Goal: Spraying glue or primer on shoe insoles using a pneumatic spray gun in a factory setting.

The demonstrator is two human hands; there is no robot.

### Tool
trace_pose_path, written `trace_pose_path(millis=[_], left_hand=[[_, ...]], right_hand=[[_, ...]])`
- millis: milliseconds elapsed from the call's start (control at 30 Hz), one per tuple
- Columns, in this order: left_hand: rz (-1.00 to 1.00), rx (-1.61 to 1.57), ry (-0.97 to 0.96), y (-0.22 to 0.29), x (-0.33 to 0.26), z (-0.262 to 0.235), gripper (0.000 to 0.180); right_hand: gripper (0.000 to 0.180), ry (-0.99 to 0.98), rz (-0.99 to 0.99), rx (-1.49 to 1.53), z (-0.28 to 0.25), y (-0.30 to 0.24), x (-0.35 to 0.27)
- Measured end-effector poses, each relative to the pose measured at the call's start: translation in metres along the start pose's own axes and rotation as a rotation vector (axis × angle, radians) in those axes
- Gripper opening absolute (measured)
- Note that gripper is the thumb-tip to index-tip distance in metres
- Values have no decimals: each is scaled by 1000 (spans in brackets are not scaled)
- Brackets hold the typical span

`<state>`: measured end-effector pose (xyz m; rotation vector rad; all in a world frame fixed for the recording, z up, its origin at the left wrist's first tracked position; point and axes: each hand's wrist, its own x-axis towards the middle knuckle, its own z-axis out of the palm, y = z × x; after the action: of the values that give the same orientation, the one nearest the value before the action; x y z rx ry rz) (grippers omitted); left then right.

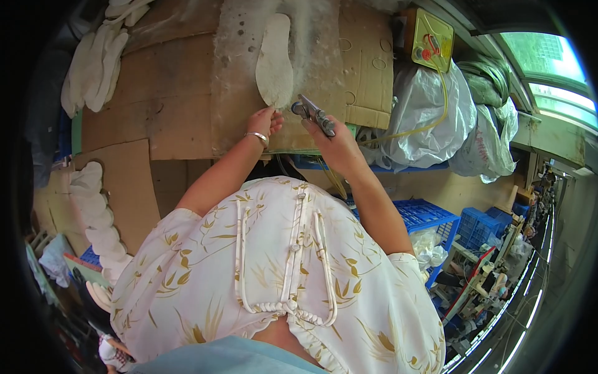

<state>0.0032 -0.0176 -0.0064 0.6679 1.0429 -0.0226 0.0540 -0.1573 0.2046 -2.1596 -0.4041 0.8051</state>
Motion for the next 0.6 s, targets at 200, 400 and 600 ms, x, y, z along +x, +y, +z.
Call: trace_pose_path(millis=[200,400,600], left_hand=[[2,3,-4,0,-1,-1,20],[-3,4,-18,-1,1,-2,19],[-3,-6,-32,-2,2,-3,20]], right_hand=[[26,4,47,41,1,-19,0],[26,9,45,-14,1,-21,-4],[30,-48,-4,-31,13,-12,7]])
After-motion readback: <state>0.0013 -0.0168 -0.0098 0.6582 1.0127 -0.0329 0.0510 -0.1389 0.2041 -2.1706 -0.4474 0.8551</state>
